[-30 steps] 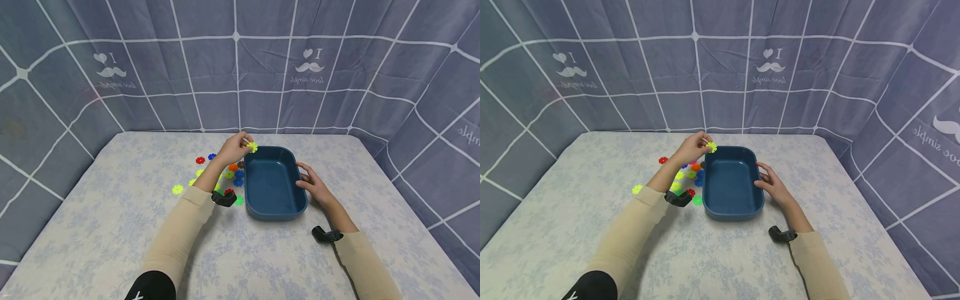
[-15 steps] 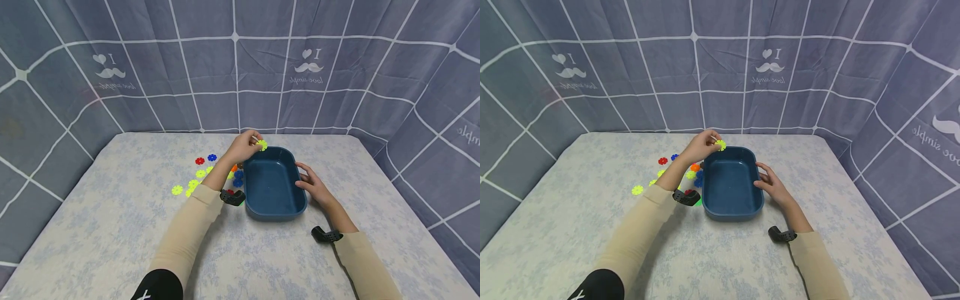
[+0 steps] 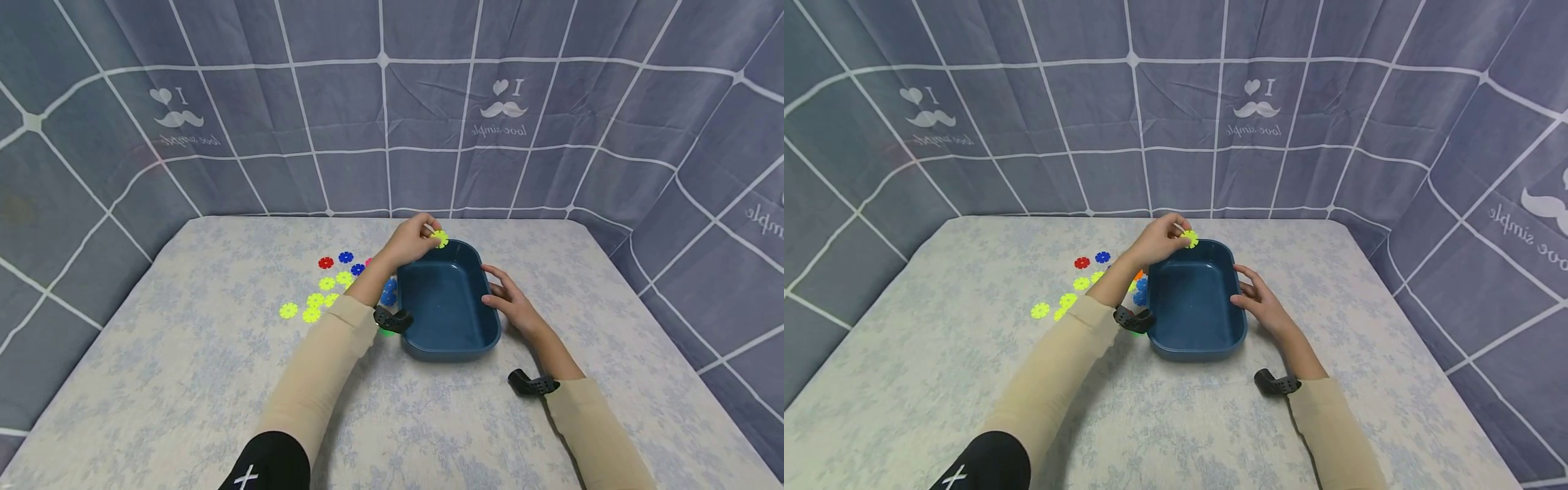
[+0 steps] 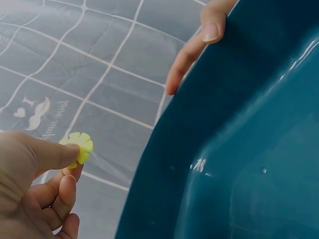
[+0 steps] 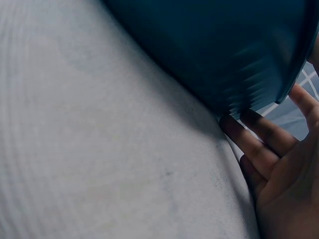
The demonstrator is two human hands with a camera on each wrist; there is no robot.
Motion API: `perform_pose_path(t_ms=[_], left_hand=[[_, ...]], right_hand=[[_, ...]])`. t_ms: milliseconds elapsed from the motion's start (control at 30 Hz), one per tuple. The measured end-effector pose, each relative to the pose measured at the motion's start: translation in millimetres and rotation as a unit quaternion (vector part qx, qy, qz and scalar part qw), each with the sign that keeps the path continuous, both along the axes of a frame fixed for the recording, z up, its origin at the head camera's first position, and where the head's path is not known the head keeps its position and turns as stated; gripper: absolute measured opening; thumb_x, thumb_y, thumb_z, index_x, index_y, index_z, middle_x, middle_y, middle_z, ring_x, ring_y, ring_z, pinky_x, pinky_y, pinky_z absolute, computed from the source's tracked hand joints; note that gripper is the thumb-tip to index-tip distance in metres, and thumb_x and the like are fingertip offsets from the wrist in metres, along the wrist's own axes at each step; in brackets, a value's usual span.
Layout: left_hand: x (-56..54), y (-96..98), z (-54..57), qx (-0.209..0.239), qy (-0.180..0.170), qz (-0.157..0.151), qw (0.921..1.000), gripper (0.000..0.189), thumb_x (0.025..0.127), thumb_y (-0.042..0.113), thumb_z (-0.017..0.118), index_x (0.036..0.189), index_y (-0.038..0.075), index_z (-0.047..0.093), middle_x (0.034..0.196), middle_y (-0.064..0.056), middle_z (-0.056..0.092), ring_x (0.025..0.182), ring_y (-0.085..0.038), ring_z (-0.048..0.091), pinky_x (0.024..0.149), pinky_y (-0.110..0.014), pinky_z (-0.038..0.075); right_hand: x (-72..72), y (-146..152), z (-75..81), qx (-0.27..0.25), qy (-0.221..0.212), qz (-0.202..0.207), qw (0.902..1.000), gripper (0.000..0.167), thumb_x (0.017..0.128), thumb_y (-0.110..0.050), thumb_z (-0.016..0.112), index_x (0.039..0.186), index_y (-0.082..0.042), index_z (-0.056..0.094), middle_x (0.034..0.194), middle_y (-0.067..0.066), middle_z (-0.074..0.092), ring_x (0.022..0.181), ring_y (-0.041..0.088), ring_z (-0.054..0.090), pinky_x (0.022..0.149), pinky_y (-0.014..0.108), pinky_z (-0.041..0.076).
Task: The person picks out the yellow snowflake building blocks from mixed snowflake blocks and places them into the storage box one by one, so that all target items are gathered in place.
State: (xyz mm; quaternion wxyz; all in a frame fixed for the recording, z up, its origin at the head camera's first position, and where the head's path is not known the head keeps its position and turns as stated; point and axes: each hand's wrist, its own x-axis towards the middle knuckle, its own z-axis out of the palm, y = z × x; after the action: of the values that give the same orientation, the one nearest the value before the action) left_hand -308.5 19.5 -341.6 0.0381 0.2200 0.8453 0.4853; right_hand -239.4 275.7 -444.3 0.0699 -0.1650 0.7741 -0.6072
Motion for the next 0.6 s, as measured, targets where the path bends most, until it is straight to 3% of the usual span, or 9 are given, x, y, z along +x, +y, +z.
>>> perform_pose_path(t_ms=[400,600], left_hand=[[-12.9,25.9,-9.6,-0.069,-0.011,-0.004,0.9976,0.022,0.095,0.010,0.063,0.115,0.003,0.058,0.103,-0.013,0.065,0.089,-0.022,0.060,0.076,-0.028,0.046],[-14.0,35.5,-11.8,-0.079,-0.022,-0.009,0.9966,0.021,0.095,0.011,0.062,0.114,0.004,0.058,0.105,-0.012,0.064,0.091,-0.022,0.060,0.077,-0.030,0.046]], right_hand=[[0.2,0.9,1.1,0.001,0.000,-0.001,1.0000,0.067,0.099,-0.012,0.054,0.155,-0.011,0.016,0.148,0.030,0.034,0.135,0.045,0.035,0.103,0.062,0.032],[-0.6,0.7,0.5,-0.001,0.000,0.003,1.0000,0.066,0.100,-0.012,0.052,0.156,-0.011,0.016,0.149,0.029,0.034,0.135,0.044,0.035,0.103,0.060,0.033]])
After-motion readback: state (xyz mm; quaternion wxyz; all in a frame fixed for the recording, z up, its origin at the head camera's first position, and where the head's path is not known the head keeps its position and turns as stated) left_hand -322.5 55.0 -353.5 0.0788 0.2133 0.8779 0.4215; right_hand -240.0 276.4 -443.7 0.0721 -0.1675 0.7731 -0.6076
